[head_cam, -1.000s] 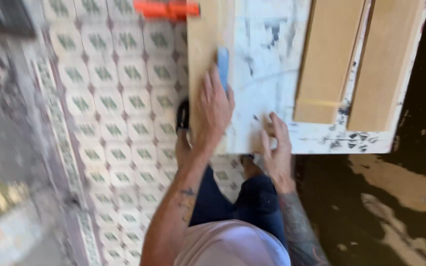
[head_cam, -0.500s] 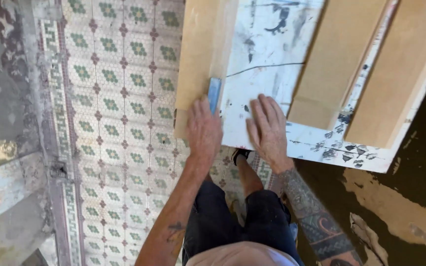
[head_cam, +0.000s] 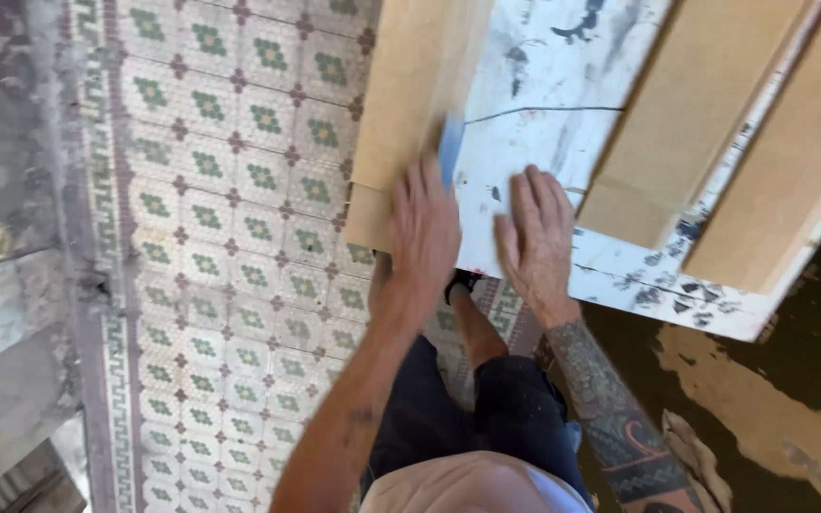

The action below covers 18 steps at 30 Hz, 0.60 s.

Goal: Sanding a wooden board using a sanding block and securing it with a clamp on a workbench.

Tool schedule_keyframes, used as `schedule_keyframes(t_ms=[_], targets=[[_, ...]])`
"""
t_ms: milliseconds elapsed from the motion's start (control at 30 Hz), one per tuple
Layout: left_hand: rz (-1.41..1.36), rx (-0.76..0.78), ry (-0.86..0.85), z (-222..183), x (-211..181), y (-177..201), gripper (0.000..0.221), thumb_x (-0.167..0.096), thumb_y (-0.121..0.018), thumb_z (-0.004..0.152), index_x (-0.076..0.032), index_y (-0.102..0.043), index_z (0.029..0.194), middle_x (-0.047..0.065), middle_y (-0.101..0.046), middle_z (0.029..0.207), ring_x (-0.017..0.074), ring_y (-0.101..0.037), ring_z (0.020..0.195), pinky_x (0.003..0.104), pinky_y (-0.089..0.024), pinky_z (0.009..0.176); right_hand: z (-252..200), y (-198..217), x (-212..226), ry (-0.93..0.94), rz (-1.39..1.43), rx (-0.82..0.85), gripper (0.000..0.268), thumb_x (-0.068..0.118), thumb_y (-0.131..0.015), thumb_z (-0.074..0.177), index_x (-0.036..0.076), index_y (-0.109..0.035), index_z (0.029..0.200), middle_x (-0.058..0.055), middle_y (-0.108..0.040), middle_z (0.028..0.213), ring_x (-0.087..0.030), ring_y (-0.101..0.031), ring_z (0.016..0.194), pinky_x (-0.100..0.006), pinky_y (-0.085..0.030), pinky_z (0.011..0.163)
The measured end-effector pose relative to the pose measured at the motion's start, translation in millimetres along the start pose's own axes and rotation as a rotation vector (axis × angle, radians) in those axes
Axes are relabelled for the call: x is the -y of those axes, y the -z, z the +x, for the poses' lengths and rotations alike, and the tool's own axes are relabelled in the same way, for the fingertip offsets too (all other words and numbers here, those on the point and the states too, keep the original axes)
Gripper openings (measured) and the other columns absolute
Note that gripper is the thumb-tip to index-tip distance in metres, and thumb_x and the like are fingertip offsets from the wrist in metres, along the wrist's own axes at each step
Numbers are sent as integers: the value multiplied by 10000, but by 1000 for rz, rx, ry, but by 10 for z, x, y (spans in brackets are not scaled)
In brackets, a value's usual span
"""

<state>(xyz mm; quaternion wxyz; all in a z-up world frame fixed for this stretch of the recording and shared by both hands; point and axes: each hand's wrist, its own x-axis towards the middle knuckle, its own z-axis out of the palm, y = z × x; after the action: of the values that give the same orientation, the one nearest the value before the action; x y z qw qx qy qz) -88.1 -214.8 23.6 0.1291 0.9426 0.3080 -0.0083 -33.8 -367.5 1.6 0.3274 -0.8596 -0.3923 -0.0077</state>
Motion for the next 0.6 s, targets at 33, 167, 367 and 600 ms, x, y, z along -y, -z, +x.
schedule_keyframes(t_ms=[33, 167, 367, 600], targets=[[-47, 35, 25, -129, 40, 17, 493, -219, -594, 1053, -1, -433, 1465, 165, -604, 1341, 259, -623, 1043, 370, -532, 847, 13, 16, 5, 14, 9, -4, 501, 119, -590, 1103, -1, -410, 1554, -224, -458, 1577, -396, -419, 1478, -553, -353, 1272], [165, 9, -119, 209, 17, 76, 519, -240, -490, 1107, 9, -383, 1549, 167, -543, 1540, 263, -591, 1357, 346, -491, 1109, 43, 42, 27, 40, 35, -28, 459, 60, -576, 1105, -40, -429, 1528, -252, -479, 1543, -441, -451, 1443, -572, -387, 1250], [-104, -129, -30, 1246, -184, -150, 498, -202, -614, 1065, -54, -405, 1493, 120, -644, 1396, 249, -720, 1036, 252, -633, 695, -43, -74, -90, 6, -3, -25, 495, 7, -566, 1092, -11, -398, 1557, -229, -480, 1565, -389, -445, 1466, -547, -360, 1280], [-183, 64, 64, -311, 166, 242, 395, -288, -445, 1115, 17, -522, 1353, 167, -655, 1111, 286, -622, 878, 392, -529, 647, 38, 22, -38, 12, 47, -4, 428, 43, -510, 1122, -40, -438, 1536, -231, -468, 1561, -434, -434, 1459, -569, -360, 1263]])
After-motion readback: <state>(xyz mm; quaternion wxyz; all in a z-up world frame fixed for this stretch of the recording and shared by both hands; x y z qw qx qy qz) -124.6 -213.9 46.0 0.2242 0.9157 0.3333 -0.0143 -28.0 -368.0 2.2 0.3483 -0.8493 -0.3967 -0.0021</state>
